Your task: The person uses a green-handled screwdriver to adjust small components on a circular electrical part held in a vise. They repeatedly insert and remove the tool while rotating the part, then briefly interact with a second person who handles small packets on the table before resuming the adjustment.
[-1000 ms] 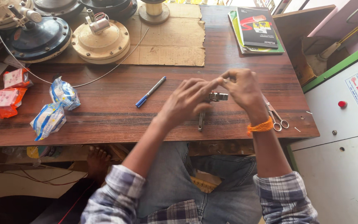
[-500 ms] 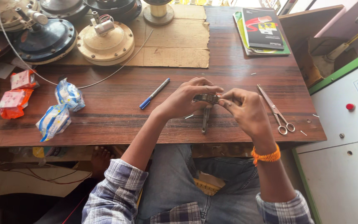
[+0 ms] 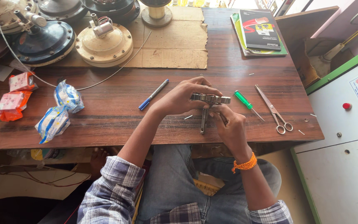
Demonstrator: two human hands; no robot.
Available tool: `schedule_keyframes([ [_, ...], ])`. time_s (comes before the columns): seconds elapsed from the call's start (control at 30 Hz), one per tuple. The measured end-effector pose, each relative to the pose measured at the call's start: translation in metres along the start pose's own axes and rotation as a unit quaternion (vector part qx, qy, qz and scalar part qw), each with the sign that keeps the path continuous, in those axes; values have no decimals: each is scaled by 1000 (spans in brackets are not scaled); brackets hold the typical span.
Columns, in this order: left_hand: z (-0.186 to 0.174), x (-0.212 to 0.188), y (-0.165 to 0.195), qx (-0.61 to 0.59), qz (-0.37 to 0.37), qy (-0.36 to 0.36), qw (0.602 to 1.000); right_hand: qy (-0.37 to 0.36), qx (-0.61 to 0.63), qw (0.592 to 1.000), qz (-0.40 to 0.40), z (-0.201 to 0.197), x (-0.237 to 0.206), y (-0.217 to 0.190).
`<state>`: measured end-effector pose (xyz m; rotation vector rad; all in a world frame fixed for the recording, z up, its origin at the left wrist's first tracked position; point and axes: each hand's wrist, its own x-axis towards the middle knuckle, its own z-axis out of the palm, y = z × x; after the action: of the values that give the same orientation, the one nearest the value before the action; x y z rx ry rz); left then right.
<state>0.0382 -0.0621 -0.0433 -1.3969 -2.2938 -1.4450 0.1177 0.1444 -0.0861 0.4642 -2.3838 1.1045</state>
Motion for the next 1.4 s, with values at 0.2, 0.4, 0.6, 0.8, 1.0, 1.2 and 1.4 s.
schedule_keyframes([
  [0.2, 16, -13, 5, 132, 62, 65, 987, 10, 21, 1000, -20, 6, -16, 1],
  [0.4, 42, -43, -2, 338, 145, 125, 922, -78, -27, 996, -16, -21, -33, -17],
  [0.6, 60, -47, -12, 303, 124, 286, 901, -97, -26, 995, -28, -53, -17, -40],
  [0.8, 98, -47, 0, 47, -97, 423, 900, -53, -101, 993, 15, -38, 46, -42],
  [1.0, 109, -37, 9, 9, -118, 480, 869, -85, -106, 990, 26, -20, 91, -23],
  [1.2, 94, -36, 23, 190, -53, 439, 877, -109, -140, 977, 118, -24, 101, -7],
  [1.4, 42, -25, 0, 188, 82, 175, 963, -82, -95, 980, 154, -54, 84, -4],
])
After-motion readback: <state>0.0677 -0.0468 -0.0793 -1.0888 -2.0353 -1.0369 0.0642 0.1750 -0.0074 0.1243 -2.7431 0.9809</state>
